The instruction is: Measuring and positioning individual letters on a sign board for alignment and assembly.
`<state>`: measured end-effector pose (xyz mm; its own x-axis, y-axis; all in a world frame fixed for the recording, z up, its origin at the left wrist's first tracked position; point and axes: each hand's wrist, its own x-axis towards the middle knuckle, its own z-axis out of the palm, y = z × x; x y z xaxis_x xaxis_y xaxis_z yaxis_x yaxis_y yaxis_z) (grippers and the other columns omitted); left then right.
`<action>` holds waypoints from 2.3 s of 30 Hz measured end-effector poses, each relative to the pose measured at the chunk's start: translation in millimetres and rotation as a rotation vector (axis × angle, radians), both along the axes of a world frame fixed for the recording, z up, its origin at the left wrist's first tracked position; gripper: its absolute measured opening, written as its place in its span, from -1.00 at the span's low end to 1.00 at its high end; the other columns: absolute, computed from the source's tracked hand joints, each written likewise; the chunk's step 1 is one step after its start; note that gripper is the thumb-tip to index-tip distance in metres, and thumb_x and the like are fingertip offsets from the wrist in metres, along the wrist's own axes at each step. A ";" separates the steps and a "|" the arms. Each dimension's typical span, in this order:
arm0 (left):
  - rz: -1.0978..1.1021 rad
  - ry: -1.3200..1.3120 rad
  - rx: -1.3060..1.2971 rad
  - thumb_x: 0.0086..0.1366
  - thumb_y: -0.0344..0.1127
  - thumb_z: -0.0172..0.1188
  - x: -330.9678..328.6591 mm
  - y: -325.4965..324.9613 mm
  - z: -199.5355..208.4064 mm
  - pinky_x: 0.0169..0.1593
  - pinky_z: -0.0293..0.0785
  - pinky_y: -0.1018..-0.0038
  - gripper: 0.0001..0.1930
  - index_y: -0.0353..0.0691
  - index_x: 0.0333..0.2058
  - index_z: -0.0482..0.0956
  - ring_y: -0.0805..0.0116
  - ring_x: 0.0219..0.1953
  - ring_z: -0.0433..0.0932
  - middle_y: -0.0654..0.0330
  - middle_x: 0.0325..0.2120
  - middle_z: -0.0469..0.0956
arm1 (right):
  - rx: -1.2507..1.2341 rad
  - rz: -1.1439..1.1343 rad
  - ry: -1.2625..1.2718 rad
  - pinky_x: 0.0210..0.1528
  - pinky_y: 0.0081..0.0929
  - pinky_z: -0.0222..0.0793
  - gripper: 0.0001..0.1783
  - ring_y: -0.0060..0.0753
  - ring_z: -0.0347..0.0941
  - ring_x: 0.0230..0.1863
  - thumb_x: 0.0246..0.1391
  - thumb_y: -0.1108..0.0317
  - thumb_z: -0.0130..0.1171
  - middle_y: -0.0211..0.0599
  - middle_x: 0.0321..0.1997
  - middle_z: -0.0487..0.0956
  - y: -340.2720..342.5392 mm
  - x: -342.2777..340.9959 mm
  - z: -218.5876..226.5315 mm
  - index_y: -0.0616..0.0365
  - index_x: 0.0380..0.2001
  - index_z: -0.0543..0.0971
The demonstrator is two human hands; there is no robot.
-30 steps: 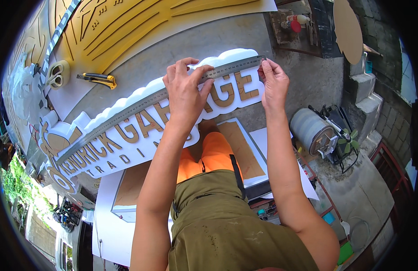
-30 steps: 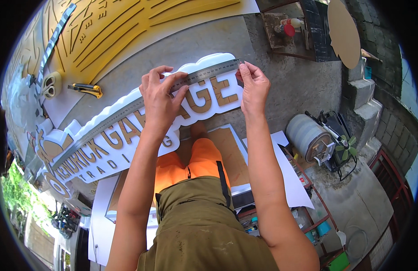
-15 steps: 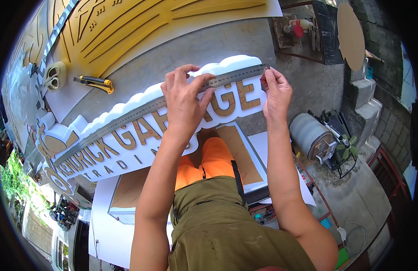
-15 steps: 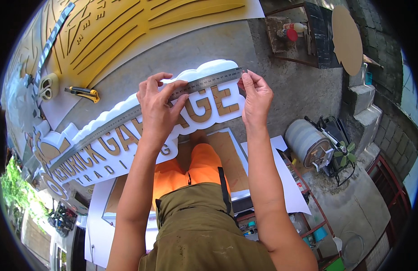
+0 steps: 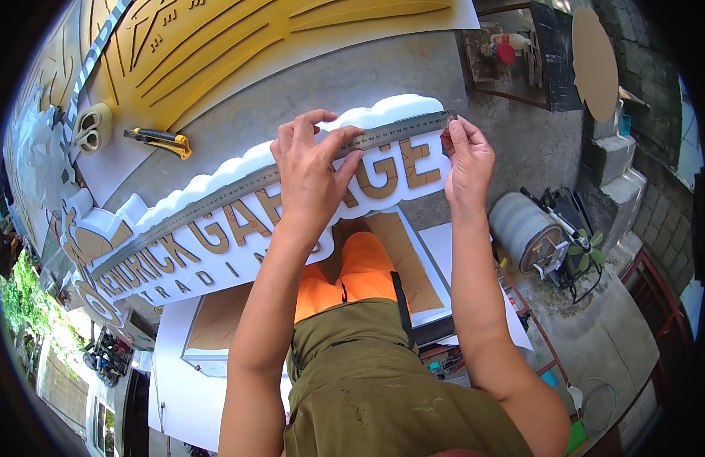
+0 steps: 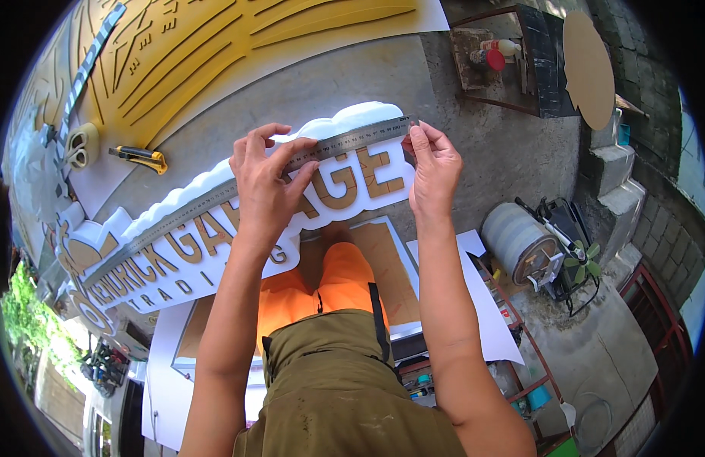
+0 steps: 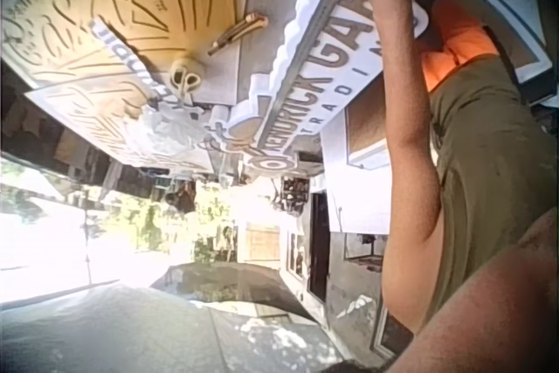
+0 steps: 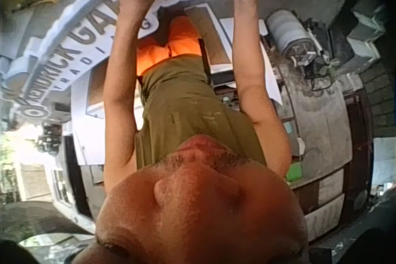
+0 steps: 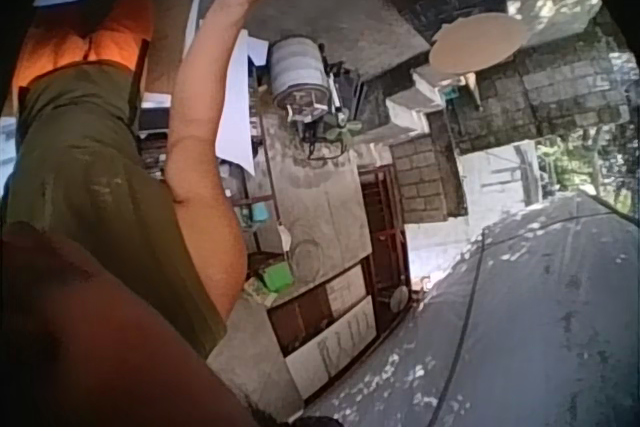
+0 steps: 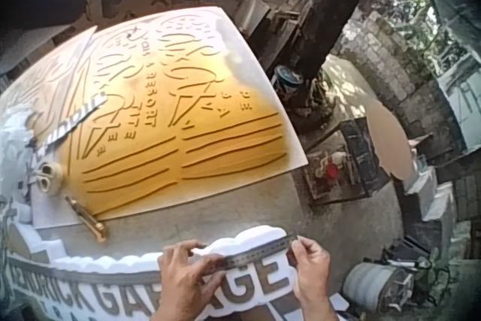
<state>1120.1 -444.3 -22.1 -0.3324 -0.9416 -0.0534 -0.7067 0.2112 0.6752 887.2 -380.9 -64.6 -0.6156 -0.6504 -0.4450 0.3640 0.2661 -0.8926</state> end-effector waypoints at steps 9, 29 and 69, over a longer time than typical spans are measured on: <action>0.004 -0.020 -0.004 -0.01 -0.31 0.46 1.3 -1.3 1.4 0.05 0.25 0.26 -0.68 0.11 -0.21 0.70 0.19 -0.05 0.37 0.29 -0.04 0.46 | 0.015 0.002 -0.001 -0.13 -0.57 0.49 -0.76 -0.56 0.53 -0.29 0.17 0.45 0.28 -0.35 -0.27 0.63 -3.4 2.0 1.2 0.32 -0.11 0.59; 0.551 -0.088 -0.116 0.17 -0.34 0.28 245.9 70.0 32.8 0.13 0.18 0.20 -0.64 -0.08 -0.02 0.55 0.13 0.04 0.35 0.15 -0.07 0.42 | 0.152 0.854 1.456 0.07 -0.25 0.27 -0.43 -0.22 0.33 -0.04 0.17 0.38 0.24 -0.22 0.04 0.39 29.0 88.6 64.3 -0.16 0.26 0.46; 1.254 -0.464 -0.241 0.10 0.09 0.39 661.4 111.1 -31.8 0.27 0.12 0.11 -0.37 -0.10 0.10 0.57 0.10 0.18 0.23 0.28 0.14 0.46 | 0.203 0.950 1.881 0.24 -0.22 0.18 -0.47 -0.15 0.29 0.33 0.36 0.28 -0.14 -0.34 0.44 0.29 39.2 81.7 23.8 -0.01 0.37 0.27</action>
